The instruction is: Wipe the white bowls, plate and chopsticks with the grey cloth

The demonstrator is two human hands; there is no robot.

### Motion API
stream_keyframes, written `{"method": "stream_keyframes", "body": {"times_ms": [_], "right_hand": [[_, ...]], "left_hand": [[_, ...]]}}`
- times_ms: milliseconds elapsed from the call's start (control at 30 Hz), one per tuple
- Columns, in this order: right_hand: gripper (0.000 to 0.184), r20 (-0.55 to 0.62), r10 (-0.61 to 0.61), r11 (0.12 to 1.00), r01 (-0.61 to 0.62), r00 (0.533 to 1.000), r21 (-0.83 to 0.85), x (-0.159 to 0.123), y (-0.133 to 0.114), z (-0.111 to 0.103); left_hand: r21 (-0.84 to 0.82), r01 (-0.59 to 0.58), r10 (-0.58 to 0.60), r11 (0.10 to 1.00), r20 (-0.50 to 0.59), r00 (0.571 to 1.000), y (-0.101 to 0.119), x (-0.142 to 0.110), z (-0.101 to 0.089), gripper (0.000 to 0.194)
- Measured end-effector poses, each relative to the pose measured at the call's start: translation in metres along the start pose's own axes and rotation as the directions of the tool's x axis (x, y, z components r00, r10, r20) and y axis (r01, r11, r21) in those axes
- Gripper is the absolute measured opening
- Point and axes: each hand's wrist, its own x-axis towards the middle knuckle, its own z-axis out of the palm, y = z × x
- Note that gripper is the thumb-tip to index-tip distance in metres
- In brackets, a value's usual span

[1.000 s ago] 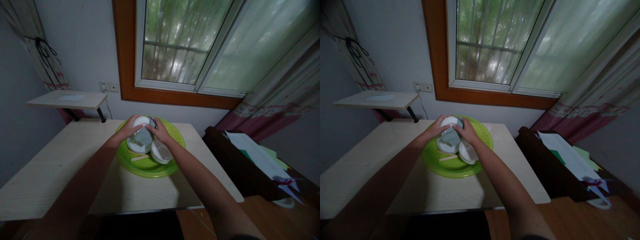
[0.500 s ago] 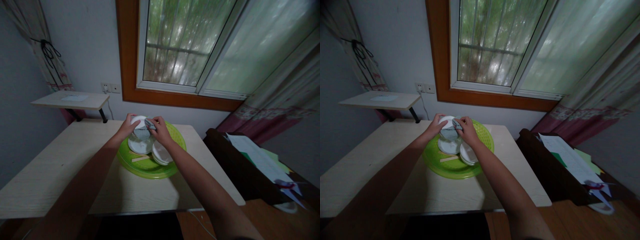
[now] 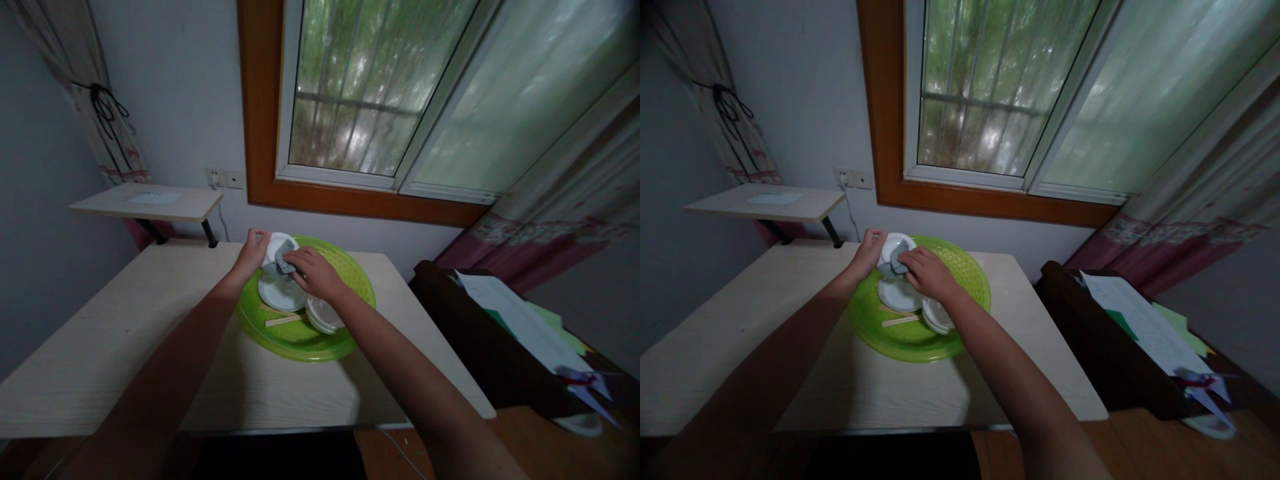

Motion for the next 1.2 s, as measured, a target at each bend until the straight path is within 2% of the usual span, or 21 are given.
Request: {"method": "stream_keyframes", "body": {"times_ms": [167,300,467,600,733,833,933,1067,1200], "right_hand": [[0.047,0.105,-0.064,0.997,0.068,0.992,-0.037,0.002,-0.011,-0.002],[0.053,0.144,-0.017,0.989,0.038,0.989,-0.146,0.003,-0.015,-0.005],[0.05,0.087,0.109,0.958,-0.081,0.99,-0.274,0.006,-0.015,-0.008],[0.04,0.024,0.165,0.948,-0.152,0.986,-0.278,0.005,-0.012,-0.008],[0.035,0.056,0.08,0.981,-0.069,0.995,-0.18,0.001,-0.01,-0.008],[0.04,0.108,0.008,0.993,0.004,0.994,-0.116,0.0,-0.012,-0.009],[0.049,0.16,-0.013,0.992,0.033,0.987,-0.123,0.002,-0.015,-0.008],[0.052,0.152,0.068,0.977,-0.035,0.986,-0.213,0.005,-0.016,-0.008],[0.041,0.075,0.182,0.947,-0.155,0.98,-0.282,0.005,-0.014,-0.008]], "left_hand": [[0.041,-0.002,0.0,0.999,0.051,0.999,0.004,-0.003,-0.001,0.037],[0.067,-0.002,-0.004,0.998,0.093,0.996,0.006,-0.005,0.0,0.038],[0.068,0.028,-0.03,0.997,0.027,0.999,0.008,-0.004,0.0,0.037],[0.07,0.038,-0.033,0.997,-0.068,0.997,0.012,-0.005,-0.002,0.039],[0.08,0.059,-0.05,0.995,-0.108,0.993,0.012,-0.003,-0.004,0.043],[0.114,0.054,-0.046,0.992,-0.069,0.997,0.009,-0.002,-0.003,0.047],[0.147,0.034,-0.031,0.989,-0.026,0.999,0.006,-0.002,-0.002,0.047],[0.137,0.017,-0.017,0.99,0.0,1.0,0.007,-0.004,-0.001,0.042],[0.127,0.033,-0.03,0.991,-0.028,0.999,0.008,-0.004,-0.002,0.043]]}}
